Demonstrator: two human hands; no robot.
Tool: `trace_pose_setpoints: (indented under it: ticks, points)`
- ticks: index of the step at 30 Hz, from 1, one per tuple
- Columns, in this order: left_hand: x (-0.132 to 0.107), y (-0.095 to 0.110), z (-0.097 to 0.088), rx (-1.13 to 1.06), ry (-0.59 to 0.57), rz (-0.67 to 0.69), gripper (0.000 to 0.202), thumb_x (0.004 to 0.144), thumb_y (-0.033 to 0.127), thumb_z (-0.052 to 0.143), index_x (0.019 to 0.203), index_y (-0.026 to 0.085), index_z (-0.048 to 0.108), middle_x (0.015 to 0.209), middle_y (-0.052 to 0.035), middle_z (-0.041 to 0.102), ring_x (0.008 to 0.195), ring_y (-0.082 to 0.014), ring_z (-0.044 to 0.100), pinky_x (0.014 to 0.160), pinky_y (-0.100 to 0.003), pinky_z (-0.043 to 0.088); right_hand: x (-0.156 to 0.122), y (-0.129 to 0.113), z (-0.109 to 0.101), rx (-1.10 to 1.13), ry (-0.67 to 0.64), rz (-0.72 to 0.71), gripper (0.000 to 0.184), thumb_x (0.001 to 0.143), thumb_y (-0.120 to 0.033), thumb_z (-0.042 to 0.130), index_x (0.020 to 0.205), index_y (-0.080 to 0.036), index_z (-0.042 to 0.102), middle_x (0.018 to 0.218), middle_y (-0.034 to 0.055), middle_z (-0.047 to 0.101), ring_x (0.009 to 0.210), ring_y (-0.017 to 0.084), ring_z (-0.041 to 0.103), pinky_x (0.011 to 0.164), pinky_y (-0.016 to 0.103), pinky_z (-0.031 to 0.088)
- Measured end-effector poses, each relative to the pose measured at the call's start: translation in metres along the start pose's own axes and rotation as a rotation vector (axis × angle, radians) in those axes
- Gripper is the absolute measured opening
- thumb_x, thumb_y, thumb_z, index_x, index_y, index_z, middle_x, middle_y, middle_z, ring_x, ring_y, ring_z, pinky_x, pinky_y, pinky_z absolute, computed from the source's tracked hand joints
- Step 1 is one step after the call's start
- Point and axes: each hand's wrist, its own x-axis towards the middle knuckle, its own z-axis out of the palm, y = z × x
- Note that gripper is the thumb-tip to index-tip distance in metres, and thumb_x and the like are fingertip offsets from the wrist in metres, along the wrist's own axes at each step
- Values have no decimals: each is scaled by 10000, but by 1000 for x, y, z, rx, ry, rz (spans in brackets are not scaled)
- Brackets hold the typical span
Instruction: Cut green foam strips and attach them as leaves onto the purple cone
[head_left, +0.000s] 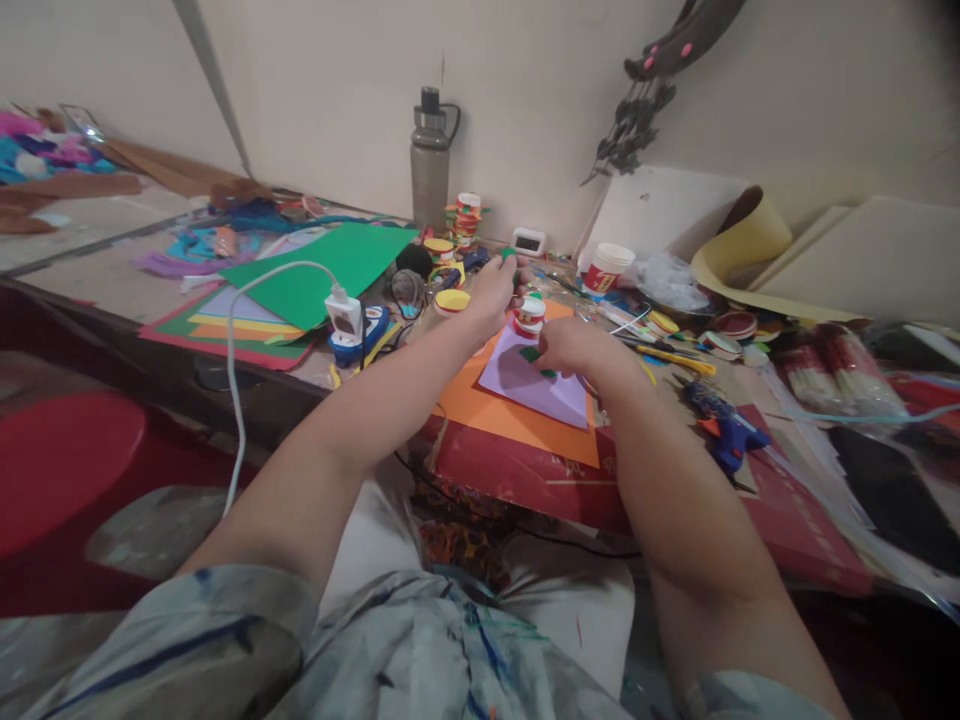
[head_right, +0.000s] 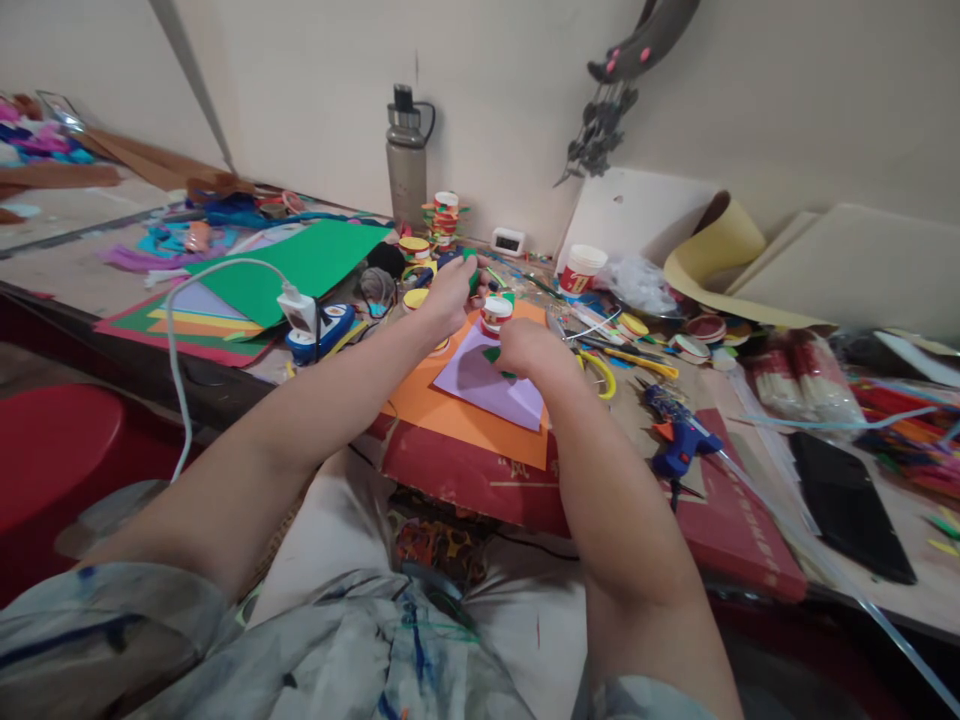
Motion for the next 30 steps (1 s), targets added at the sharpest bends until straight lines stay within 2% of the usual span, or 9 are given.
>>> trace_pose_setpoints:
  ticks: [4, 8, 10, 16, 19, 23, 27, 30]
  points:
    - [-1, -1, 0, 47, -27, 10, 237, 1099, 189, 385, 911, 183, 530, 651, 54, 519, 495, -35, 446, 478, -175, 280, -3, 2, -6, -32, -19, 8, 257, 881, -164, 694, 1102, -117, 817, 1008, 153, 817, 838, 224, 769, 751, 281, 554]
    - [0, -4, -1, 95, -87, 23, 239, 1101, 195, 401, 902, 183, 532, 649, 54, 522, 498, -35, 448, 474, -173, 272, 1, 10, -5, 29, -29, 17, 384, 879, -165, 705, 1252, -125, 788, 1062, 153, 815, 829, 226, 766, 765, 298, 561]
    - [2, -6, -1, 107, -109, 23, 231, 1100, 187, 402, 912, 177, 537, 652, 53, 526, 499, -35, 452, 471, -176, 268, 5, 15, -3, 57, -45, 19, 391, 894, -192, 713, 1274, -126, 776, 1053, 140, 816, 792, 214, 756, 734, 294, 554]
    - [5, -9, -3, 114, -127, 36, 210, 1094, 194, 419, 926, 169, 541, 671, 47, 540, 508, -36, 472, 481, -187, 278, 18, 24, 3, 99, -57, -35, 168, 912, -201, 698, 1032, -168, 811, 940, 64, 800, 706, 160, 691, 620, 259, 482]
    - [6, -9, -4, 133, -104, 39, 214, 1094, 177, 400, 931, 172, 539, 669, 49, 539, 503, -40, 470, 494, -195, 299, 19, 29, 2, 82, 32, -58, 98, 873, -199, 735, 948, -191, 799, 912, 39, 779, 749, 156, 669, 615, 252, 447]
    - [8, -9, -5, 165, -85, 43, 221, 1097, 174, 375, 945, 177, 536, 675, 53, 545, 500, -40, 466, 507, -194, 323, 17, 39, -2, 165, 134, -17, 58, 880, -238, 742, 869, -185, 761, 831, 26, 744, 716, 144, 636, 601, 256, 415]
    - [8, -9, -5, 174, -98, 42, 225, 1093, 177, 382, 931, 178, 538, 680, 51, 543, 498, -39, 467, 497, -196, 307, 16, 37, -1, 268, 78, -41, 59, 891, -236, 717, 885, -197, 761, 795, 12, 735, 669, 139, 636, 613, 257, 443]
    - [6, -8, -4, 178, -110, 30, 229, 1088, 167, 385, 914, 180, 534, 675, 51, 541, 495, -40, 466, 491, -198, 288, 22, 29, 6, 125, 110, -63, 107, 883, -242, 731, 967, -205, 787, 913, 41, 777, 805, 184, 696, 671, 269, 463]
